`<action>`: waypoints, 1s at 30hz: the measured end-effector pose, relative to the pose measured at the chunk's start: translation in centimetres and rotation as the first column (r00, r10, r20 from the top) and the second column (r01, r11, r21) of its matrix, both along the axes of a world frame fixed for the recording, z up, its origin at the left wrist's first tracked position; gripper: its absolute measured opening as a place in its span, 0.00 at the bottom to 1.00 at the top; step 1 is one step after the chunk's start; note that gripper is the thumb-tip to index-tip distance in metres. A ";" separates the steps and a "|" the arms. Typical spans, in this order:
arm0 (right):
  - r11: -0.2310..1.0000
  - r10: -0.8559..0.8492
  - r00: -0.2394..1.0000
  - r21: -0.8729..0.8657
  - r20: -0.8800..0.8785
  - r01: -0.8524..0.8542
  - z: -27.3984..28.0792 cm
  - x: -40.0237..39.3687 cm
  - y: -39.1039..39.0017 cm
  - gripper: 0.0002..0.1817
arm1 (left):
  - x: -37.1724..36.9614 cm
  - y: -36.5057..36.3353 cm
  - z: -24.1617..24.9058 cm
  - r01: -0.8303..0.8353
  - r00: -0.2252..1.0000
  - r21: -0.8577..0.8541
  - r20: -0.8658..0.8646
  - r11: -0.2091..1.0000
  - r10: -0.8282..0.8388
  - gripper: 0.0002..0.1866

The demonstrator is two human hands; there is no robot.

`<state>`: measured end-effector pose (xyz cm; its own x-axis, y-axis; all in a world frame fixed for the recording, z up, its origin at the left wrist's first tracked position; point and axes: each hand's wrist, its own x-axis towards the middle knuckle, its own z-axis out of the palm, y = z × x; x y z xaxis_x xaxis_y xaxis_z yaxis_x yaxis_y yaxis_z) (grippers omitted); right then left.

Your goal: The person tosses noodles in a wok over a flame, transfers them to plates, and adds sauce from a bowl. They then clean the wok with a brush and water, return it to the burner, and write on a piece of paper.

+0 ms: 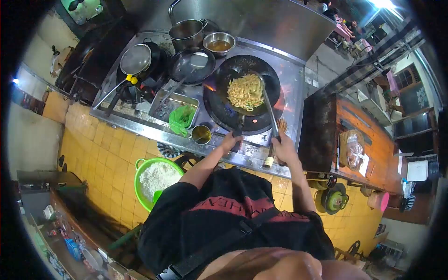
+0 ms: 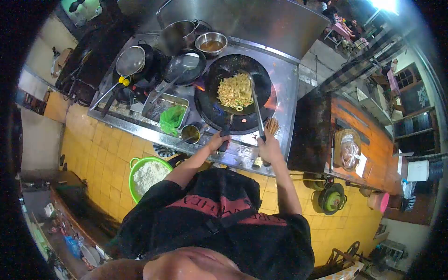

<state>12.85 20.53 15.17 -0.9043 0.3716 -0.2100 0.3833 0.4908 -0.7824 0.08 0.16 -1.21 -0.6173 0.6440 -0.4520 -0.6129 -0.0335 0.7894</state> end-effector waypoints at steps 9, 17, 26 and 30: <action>0.853 0.015 0.961 0.498 0.276 -0.156 -3.3 -2.4 -3.3 0.26 | -0.9 1.0 -0.7 -0.031 0.997 0.017 0.065 0.999 0.030 0.07; 0.920 0.131 0.922 0.301 0.364 -0.250 8.9 2.1 0.6 0.21 | 3.3 2.8 11.1 -0.207 0.904 0.034 0.388 0.978 0.178 0.07; 0.889 0.316 0.924 0.273 0.213 -0.367 9.6 6.2 -0.7 0.25 | 1.7 -2.2 7.4 0.069 0.978 0.038 0.194 0.997 -0.075 0.07; 0.867 0.189 0.947 0.409 0.259 -0.284 7.4 6.3 -1.7 0.25 | 10.3 -1.5 14.0 0.050 0.955 -0.042 0.295 0.998 -0.035 0.03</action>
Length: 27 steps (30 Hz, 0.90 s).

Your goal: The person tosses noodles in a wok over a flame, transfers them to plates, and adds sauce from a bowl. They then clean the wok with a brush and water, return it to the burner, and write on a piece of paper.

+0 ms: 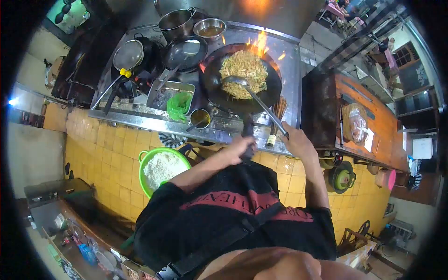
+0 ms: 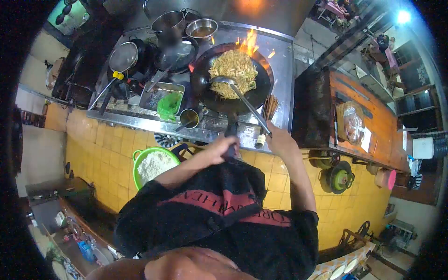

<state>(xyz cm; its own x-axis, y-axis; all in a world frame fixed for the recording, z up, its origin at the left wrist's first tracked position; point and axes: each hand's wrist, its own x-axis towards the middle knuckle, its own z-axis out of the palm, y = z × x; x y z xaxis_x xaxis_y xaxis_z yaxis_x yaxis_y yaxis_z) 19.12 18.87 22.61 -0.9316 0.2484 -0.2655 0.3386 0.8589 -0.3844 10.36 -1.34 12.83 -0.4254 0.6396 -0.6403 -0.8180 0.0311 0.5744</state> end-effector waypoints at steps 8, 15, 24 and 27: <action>1.000 -0.004 1.000 -0.005 0.025 0.004 -1.5 1.3 -1.6 0.25 | -7.7 -0.3 -6.2 -0.009 0.979 -0.027 -0.203 1.000 0.003 0.09; 0.997 -0.038 0.998 0.062 0.050 0.035 0.5 0.2 -2.8 0.22 | 0.9 -0.4 0.7 0.140 0.990 -0.090 0.037 0.986 -0.137 0.08; 0.984 -0.113 0.993 0.144 0.043 0.106 -2.7 -0.6 -3.4 0.23 | 0.6 -0.2 -0.9 0.058 0.998 -0.031 -0.009 0.998 -0.059 0.10; 0.993 -0.083 0.996 0.093 0.044 0.078 -0.6 -0.2 -3.4 0.21 | -0.1 -0.7 2.3 0.143 0.988 -0.128 -0.037 0.981 -0.149 0.11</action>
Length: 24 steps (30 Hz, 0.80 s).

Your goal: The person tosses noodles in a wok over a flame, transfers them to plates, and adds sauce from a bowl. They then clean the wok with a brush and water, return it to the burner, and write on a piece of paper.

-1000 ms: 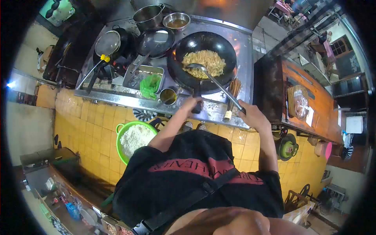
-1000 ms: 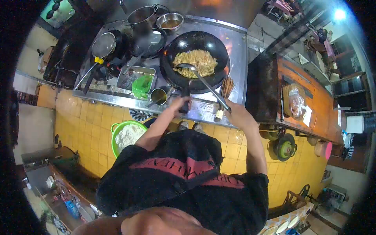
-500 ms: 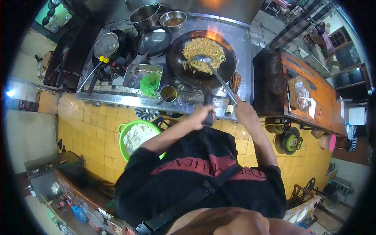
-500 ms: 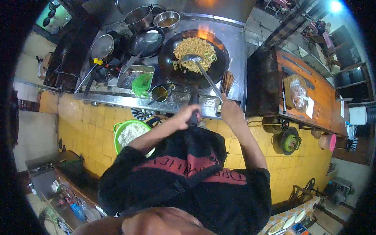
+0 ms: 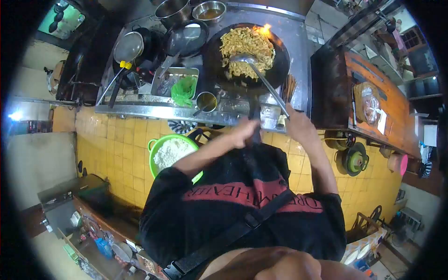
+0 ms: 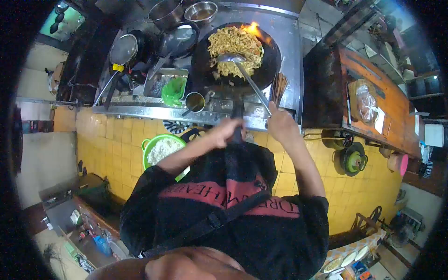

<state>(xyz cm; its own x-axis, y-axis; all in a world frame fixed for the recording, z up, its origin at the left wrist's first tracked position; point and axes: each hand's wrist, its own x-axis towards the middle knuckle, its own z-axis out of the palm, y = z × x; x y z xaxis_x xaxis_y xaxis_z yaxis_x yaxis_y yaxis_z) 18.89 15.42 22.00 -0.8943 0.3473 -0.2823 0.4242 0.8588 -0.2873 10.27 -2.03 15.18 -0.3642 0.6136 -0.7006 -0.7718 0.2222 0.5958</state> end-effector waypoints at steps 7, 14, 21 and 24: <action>0.998 0.021 0.998 0.057 0.054 -0.024 -3.7 -1.3 0.0 0.22 | -3.0 0.9 -4.6 -0.098 0.970 0.012 -0.223 0.995 0.098 0.09; 0.996 0.087 0.996 -0.016 -0.015 -0.088 -1.6 -0.2 0.4 0.24 | -5.9 0.3 -2.4 0.015 0.970 -0.104 -0.239 0.995 -0.040 0.10; 0.985 -0.073 0.997 0.158 -0.011 0.074 -0.2 -1.1 1.2 0.28 | -1.2 -1.6 -2.1 0.042 0.999 0.162 -0.007 0.986 -0.041 0.10; 0.995 -0.069 0.981 0.055 -0.183 0.080 2.0 1.4 2.8 0.29 | -2.9 -1.5 -2.3 -0.032 0.999 0.080 0.031 0.996 0.030 0.08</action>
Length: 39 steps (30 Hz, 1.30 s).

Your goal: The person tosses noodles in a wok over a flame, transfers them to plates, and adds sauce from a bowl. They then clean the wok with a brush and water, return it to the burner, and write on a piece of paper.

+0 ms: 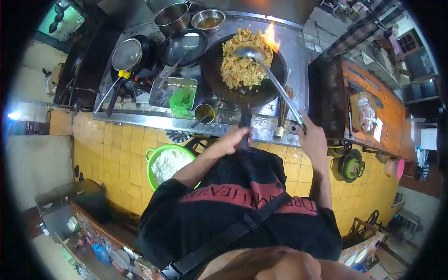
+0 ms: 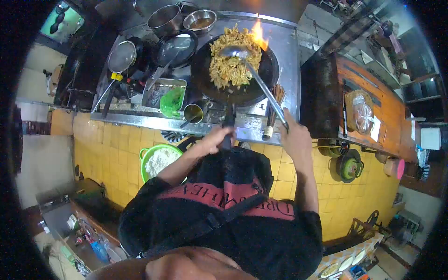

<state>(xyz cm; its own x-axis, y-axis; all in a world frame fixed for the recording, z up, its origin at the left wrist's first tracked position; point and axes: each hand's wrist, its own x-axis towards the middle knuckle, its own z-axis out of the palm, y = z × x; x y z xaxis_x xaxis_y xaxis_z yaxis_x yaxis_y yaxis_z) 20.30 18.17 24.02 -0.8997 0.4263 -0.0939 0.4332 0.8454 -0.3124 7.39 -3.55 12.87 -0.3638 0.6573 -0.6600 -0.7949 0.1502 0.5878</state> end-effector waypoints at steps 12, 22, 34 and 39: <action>0.994 -0.007 0.995 0.111 0.102 -0.004 -13.9 -10.0 1.0 0.36 | -7.4 4.0 -11.1 -0.152 0.956 0.018 -0.252 0.988 0.152 0.14; 0.598 -0.306 0.950 -0.763 0.066 0.245 -19.5 -9.2 -1.6 0.12 | -7.2 3.6 -12.0 -0.223 0.928 0.026 -0.300 0.974 0.221 0.12; -0.257 -0.230 0.947 -0.953 0.223 0.162 -14.3 -11.1 -0.9 0.15 | -8.1 3.5 -14.1 -0.148 0.930 0.104 -0.323 0.984 0.174 0.13; 0.958 0.287 0.874 0.112 -0.393 -0.264 -12.2 -9.2 2.2 0.21 | -8.0 3.1 -14.1 -0.148 0.942 0.137 -0.282 0.979 0.182 0.10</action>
